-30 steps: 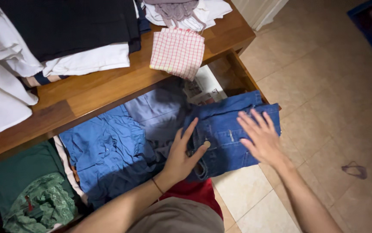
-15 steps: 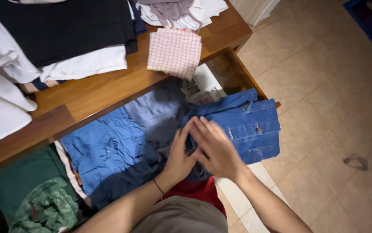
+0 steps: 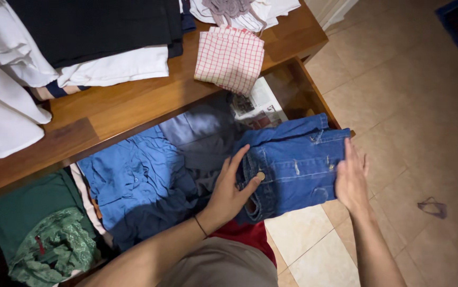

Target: The person folds various clothing items including a black garment, a green patterned cloth, a denim jacket, a checkered cloth, a purple garment, and a white shirt. They place each folded item into an open wooden drawer, stacking them neatly.

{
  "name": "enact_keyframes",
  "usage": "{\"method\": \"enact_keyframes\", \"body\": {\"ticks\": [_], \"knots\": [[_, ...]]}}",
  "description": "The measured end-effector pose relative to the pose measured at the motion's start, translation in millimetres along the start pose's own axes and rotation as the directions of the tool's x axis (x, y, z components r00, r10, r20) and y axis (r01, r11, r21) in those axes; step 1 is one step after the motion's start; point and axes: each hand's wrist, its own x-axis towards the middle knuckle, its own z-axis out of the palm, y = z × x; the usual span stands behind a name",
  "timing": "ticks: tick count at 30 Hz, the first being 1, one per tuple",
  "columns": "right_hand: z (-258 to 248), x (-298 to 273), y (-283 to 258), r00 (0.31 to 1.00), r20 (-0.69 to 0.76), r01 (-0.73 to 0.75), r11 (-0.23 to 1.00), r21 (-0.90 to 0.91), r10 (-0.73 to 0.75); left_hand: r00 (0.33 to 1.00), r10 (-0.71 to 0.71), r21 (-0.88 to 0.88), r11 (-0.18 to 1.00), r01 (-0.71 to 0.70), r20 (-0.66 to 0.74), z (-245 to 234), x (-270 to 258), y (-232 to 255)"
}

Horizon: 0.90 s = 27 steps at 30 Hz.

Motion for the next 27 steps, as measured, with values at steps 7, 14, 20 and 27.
{"method": "enact_keyframes", "body": {"ticks": [7,14,20,27], "knots": [[-23,-19,-77,0.941,-0.266,0.21,0.977,-0.019,-0.208,0.996,-0.089,0.015,0.996,0.089,-0.003,0,2,0],[-29,7,-124,0.893,0.004,0.448,0.891,0.075,-0.449,0.998,-0.064,0.003,0.998,0.064,-0.026,4,1,-11],[-23,17,-114,0.903,-0.076,0.428,0.897,0.113,-0.422,0.996,-0.082,-0.001,0.997,0.082,-0.018,4,0,-8],[-19,18,-109,0.943,-0.057,0.33,0.91,0.252,-0.326,0.999,-0.048,-0.03,0.998,0.047,-0.019,4,1,-10]]}}
